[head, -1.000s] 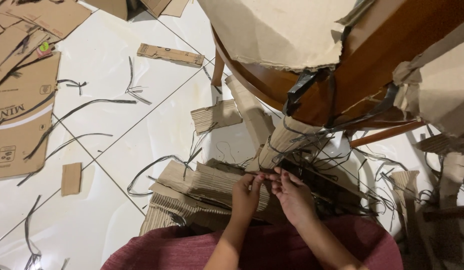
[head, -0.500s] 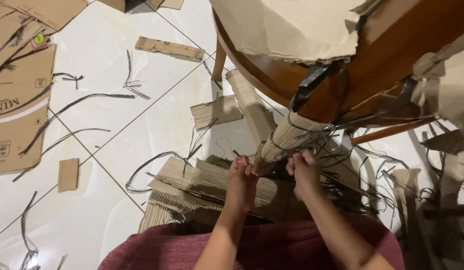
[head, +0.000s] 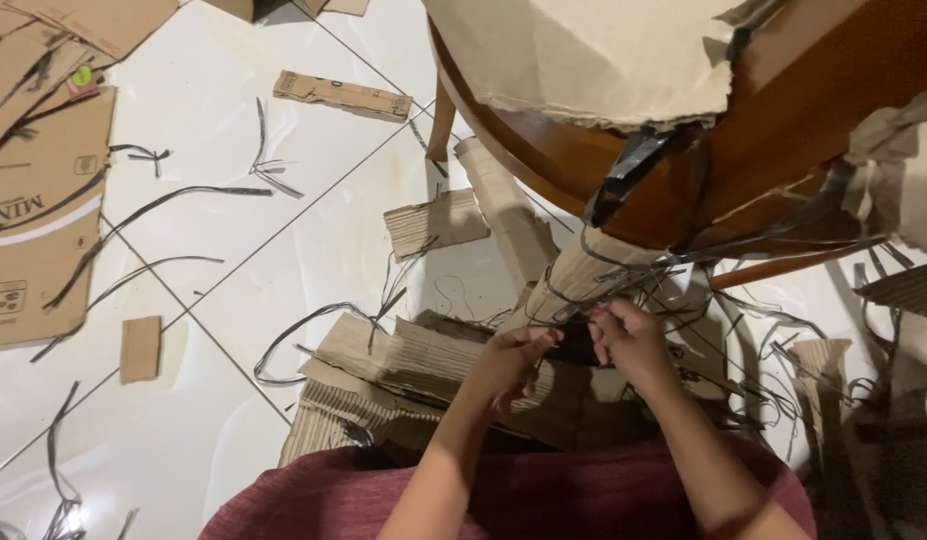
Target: Wrapping the legs of a wooden chair with corrugated cardboard and securing them with plastic ties for protection.
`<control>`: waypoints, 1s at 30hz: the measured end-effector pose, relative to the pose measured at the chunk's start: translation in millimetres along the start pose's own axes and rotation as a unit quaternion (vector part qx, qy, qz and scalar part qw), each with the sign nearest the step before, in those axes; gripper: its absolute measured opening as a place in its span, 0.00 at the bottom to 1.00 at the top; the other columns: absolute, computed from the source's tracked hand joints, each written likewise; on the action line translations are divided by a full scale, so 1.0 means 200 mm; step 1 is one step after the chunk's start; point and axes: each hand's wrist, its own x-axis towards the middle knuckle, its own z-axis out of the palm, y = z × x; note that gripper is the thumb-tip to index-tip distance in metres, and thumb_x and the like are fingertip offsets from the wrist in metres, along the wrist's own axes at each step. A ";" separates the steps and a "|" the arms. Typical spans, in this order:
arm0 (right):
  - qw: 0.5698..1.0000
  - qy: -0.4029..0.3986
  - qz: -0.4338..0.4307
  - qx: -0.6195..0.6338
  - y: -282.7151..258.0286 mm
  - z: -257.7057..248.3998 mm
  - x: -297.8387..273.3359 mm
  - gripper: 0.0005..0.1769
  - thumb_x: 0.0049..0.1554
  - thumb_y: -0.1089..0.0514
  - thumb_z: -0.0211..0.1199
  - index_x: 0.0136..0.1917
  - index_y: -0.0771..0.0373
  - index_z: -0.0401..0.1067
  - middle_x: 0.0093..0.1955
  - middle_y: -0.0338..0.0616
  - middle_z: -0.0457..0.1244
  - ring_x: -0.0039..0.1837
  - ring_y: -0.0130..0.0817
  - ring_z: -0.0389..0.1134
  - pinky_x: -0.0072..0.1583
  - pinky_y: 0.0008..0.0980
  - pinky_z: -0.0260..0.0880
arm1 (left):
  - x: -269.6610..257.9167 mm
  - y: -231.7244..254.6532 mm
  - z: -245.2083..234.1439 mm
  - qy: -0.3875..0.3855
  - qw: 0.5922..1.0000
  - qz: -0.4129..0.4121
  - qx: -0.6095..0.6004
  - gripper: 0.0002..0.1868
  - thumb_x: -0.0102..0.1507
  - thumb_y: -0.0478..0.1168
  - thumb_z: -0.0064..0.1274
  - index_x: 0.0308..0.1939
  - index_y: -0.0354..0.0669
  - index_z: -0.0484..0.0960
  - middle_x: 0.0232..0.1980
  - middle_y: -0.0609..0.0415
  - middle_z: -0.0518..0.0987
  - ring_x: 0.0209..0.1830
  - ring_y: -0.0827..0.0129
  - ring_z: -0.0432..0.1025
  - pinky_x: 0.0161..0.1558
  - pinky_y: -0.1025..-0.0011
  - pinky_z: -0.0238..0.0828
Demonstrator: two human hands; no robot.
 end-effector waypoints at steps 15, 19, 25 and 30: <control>0.993 -0.059 -0.010 -0.104 -0.17 0.04 -0.34 0.09 0.60 0.64 0.59 0.49 0.63 0.80 0.32 0.48 0.73 0.30 0.36 0.73 0.39 0.32 0.73 | 0.06 -0.08 0.04 0.087 0.984 0.147 0.059 0.09 0.60 0.38 0.68 0.45 0.44 0.91 0.35 0.48 0.86 0.37 0.73 0.76 0.45 0.71 0.79; 0.985 -0.104 -0.058 -0.128 -0.18 0.12 -0.35 0.11 0.59 0.57 0.58 0.39 0.58 0.78 0.28 0.34 0.72 0.27 0.25 0.69 0.39 0.27 0.71 | 0.08 -0.12 0.04 0.014 0.984 0.137 -0.109 0.06 0.61 0.31 0.64 0.40 0.31 0.89 0.36 0.46 0.86 0.33 0.69 0.76 0.37 0.74 0.74; 0.997 -0.064 0.025 -0.028 -0.11 0.13 -0.28 0.11 0.62 0.55 0.60 0.49 0.64 0.79 0.34 0.48 0.72 0.35 0.32 0.70 0.44 0.30 0.70 | 0.10 -0.13 0.06 0.021 0.986 0.098 -0.135 0.09 0.60 0.33 0.66 0.44 0.33 0.88 0.36 0.48 0.85 0.34 0.69 0.77 0.40 0.73 0.76; 0.998 0.037 -0.043 0.028 -0.10 0.15 -0.25 0.09 0.59 0.63 0.65 0.53 0.65 0.80 0.45 0.52 0.75 0.42 0.36 0.75 0.48 0.34 0.74 | 0.08 -0.13 0.06 0.070 0.990 0.085 -0.092 0.14 0.57 0.37 0.73 0.46 0.38 0.90 0.33 0.53 0.85 0.36 0.74 0.78 0.46 0.76 0.79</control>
